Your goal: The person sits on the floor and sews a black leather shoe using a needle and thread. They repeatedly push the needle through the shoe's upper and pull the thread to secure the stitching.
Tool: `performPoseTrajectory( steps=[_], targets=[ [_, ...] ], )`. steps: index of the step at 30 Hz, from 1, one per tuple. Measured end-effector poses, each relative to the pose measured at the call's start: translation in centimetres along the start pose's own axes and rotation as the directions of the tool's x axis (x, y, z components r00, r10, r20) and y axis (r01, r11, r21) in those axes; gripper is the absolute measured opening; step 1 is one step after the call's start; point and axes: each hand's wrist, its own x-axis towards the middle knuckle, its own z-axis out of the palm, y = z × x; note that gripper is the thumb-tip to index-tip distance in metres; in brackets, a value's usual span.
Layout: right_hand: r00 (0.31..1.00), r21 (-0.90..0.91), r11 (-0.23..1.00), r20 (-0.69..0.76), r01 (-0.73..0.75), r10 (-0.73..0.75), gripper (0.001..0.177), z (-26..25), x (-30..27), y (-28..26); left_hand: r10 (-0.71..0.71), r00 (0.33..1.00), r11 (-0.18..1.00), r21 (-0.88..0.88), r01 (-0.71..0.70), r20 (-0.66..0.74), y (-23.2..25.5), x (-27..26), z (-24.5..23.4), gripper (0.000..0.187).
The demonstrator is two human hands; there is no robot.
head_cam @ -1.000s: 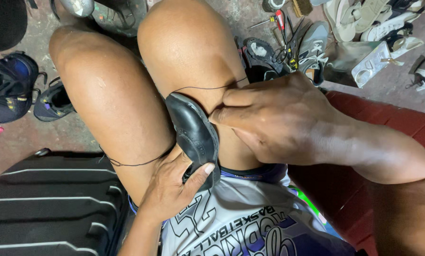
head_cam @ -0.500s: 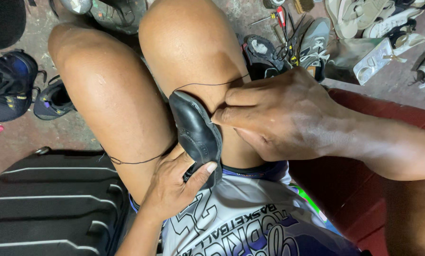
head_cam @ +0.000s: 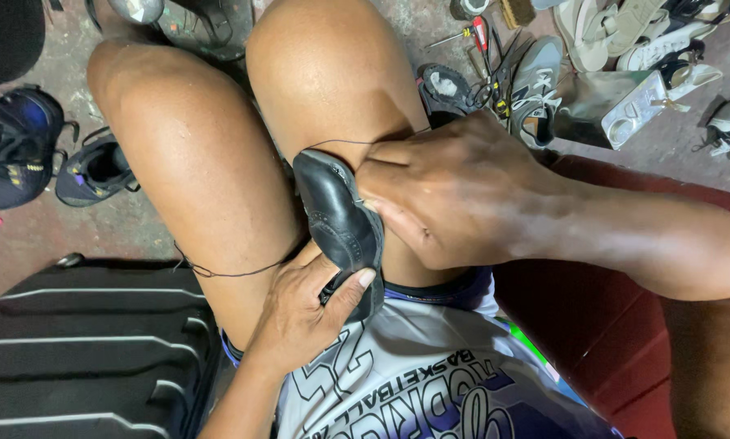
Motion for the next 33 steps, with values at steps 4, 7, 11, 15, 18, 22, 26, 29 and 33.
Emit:
performPoseTrajectory(
  steps=[4,7,11,15,18,22,26,29,33],
  targets=[
    [0.996,0.077,0.996,-0.082,0.038,-0.032,0.009,0.1,0.0,0.1,-0.006,1.000,1.000,-0.003,0.006,0.015,0.4,0.0,-0.2,0.027],
    [0.984,0.190,0.974,-0.153,0.121,-0.092,0.007,-0.3,-0.8,0.4,0.038,0.999,0.998,-0.053,-0.038,-0.007,0.8,-0.7,-1.0,0.033],
    [0.994,0.244,0.969,-0.110,0.029,-0.002,0.009,0.4,-1.9,1.3,0.130,0.968,0.991,0.016,-0.130,-0.214,0.5,-4.2,-2.5,0.008],
    [0.988,0.322,0.947,-0.146,0.002,0.047,0.005,1.2,-3.3,2.2,-0.310,0.816,0.907,-0.408,0.102,-0.487,-2.2,-7.9,-6.4,0.005],
    [0.982,0.348,0.938,-0.177,0.002,0.063,0.005,1.4,-3.4,2.7,-0.229,0.666,0.954,-0.026,0.300,-0.710,-2.6,-8.6,-9.6,0.008],
    [0.982,0.414,0.910,-0.155,-0.031,0.105,0.006,1.8,-4.3,2.8,0.225,0.688,0.772,0.557,0.307,-0.690,0.1,-6.6,-8.6,0.027],
    [0.981,0.417,0.908,-0.158,-0.035,0.111,0.008,2.0,-4.5,2.7,0.363,0.852,0.771,0.636,-0.047,-0.377,2.5,-3.1,-5.0,0.049],
    [0.984,0.444,0.895,-0.142,-0.036,0.110,0.010,2.0,-4.4,3.0,0.243,0.906,0.866,0.499,-0.041,-0.347,2.5,-1.8,-3.2,0.041],
    [0.988,0.544,0.838,-0.100,-0.046,0.120,0.010,1.9,-5.2,3.3,0.147,0.899,0.937,0.349,0.008,-0.413,1.2,-2.9,-3.3,0.016]
  ],
)
